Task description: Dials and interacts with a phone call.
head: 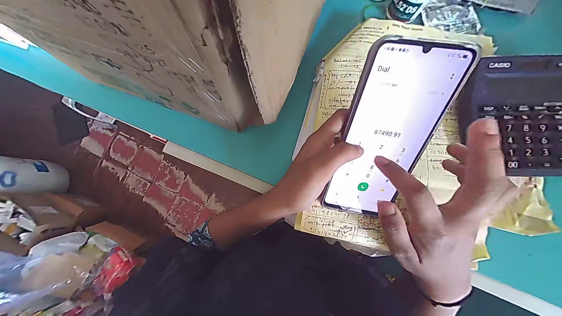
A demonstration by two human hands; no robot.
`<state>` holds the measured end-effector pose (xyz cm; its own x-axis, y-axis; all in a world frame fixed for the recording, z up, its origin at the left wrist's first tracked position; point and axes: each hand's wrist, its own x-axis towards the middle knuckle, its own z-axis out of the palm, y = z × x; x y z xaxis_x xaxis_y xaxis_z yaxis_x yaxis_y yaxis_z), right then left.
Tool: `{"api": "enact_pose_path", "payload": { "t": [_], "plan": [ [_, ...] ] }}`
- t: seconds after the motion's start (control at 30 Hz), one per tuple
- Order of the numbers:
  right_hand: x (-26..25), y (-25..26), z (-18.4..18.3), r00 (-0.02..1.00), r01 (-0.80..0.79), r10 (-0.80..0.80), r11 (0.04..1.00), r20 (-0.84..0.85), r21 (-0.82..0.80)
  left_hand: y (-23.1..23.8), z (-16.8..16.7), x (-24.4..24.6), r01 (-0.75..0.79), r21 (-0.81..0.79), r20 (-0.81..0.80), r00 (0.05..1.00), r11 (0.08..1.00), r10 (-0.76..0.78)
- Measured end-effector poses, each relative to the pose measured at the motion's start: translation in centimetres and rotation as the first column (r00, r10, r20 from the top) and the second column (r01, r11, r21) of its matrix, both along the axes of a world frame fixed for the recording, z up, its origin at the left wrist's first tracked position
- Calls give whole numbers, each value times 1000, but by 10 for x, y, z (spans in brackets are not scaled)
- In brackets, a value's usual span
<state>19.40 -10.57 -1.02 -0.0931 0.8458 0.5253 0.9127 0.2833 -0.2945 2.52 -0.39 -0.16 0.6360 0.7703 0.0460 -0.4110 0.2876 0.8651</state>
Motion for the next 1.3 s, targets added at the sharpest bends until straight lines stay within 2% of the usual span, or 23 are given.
{"api": "enact_pose_path", "payload": {
  "t": [0.53,0.73,0.9,1.3],
  "plan": [
    [2,-1,-1,999,6,-5,1000,-45,10,-1,0,1,-51,41,-15,999,998,52],
    [4,-4,-1,994,-48,56,995,-91,82,0,1,-1,-14,2,-20,1000,1000,14],
    [4,-6,-3,993,-105,111,988,-48,112,-3,4,-4,-1,3,-35,999,1000,1],
    [4,-8,-3,995,-88,93,983,-27,161,-1,1,-3,4,20,-18,1000,1000,-4]
  ]
}}
